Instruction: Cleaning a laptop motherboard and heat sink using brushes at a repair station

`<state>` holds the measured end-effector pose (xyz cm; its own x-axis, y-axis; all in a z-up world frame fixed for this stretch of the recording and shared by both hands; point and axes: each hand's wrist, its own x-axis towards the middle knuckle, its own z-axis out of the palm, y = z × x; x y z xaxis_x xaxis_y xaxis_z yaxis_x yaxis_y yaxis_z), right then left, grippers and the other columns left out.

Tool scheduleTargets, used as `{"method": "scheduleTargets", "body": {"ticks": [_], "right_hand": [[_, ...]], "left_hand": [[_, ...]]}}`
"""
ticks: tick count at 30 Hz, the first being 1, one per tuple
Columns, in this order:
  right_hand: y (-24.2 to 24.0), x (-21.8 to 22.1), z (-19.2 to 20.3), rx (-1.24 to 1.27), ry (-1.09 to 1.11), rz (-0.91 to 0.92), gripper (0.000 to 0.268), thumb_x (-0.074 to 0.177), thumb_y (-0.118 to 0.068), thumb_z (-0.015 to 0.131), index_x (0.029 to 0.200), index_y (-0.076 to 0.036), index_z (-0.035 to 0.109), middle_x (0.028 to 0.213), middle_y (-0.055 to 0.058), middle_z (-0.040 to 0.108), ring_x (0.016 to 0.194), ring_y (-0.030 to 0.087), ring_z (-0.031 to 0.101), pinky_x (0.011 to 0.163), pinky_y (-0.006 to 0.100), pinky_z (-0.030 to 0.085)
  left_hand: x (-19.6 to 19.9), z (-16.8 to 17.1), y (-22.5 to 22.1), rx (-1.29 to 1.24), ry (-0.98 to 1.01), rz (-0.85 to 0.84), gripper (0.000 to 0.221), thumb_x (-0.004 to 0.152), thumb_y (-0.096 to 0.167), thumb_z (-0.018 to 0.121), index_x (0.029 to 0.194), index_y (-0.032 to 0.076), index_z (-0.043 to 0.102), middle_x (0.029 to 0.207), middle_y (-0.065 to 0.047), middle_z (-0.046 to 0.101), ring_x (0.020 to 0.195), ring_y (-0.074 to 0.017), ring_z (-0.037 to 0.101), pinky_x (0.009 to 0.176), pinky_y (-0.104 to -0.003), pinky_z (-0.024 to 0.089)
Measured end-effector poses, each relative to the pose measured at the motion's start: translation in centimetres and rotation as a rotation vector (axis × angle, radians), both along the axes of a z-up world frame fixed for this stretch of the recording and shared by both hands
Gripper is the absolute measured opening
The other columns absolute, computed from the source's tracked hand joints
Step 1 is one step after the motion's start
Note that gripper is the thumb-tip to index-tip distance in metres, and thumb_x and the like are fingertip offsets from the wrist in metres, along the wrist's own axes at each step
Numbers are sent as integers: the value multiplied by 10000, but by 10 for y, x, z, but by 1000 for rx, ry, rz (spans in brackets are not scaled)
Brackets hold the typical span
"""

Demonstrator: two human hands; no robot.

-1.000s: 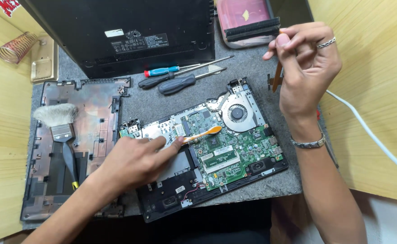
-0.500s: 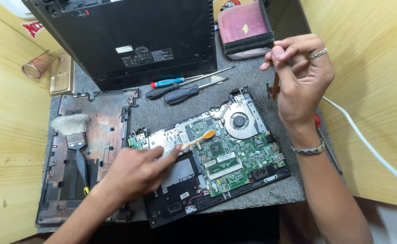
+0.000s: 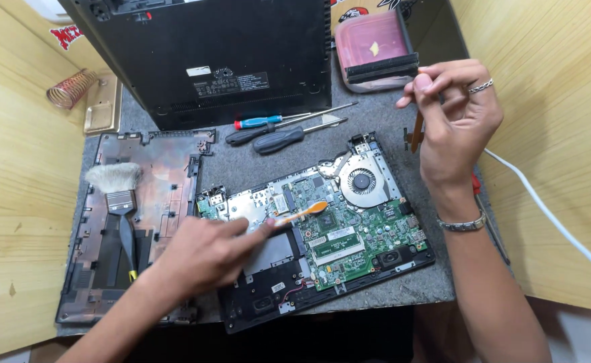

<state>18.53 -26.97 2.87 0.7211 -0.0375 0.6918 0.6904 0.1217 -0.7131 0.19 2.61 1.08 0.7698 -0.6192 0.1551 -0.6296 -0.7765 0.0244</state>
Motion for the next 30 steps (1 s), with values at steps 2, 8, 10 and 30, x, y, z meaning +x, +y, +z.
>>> {"method": "scheduleTargets", "body": {"ticks": [2, 8, 10, 30], "right_hand": [[2, 3, 1, 11, 3, -5, 226, 1089, 149, 601, 969, -2, 482, 1053, 187, 551, 872, 249, 650, 748, 336, 643], [3, 0, -3, -1, 17, 2, 220, 1092, 131, 603, 967, -6, 484, 1050, 185, 554, 864, 243, 651, 748, 331, 641], [0, 2, 0, -16, 0, -10, 217, 1095, 134, 598, 968, 0, 484, 1052, 188, 550, 865, 248, 651, 749, 335, 642], [4, -4, 0, -12, -23, 40, 188, 1092, 176, 576, 966, 53, 511, 1076, 211, 545, 860, 273, 648, 757, 349, 652]], "left_hand": [[-17, 2, -19, -28, 76, -56, 407, 953, 181, 575, 1355, 117, 583, 713, -8, 574, 364, -168, 490, 240, -374, 361], [-18, 2, -13, -56, 92, 76, 362, 954, 162, 601, 1312, 204, 633, 656, 15, 610, 366, -100, 449, 260, -271, 342], [-17, -1, -20, -93, 123, -18, 354, 943, 89, 575, 1292, 138, 607, 667, -15, 619, 376, -105, 457, 251, -276, 364], [-15, 14, -15, -60, 46, 48, 269, 1012, 137, 520, 1250, 126, 644, 511, 62, 495, 332, -82, 362, 263, -258, 260]]}}
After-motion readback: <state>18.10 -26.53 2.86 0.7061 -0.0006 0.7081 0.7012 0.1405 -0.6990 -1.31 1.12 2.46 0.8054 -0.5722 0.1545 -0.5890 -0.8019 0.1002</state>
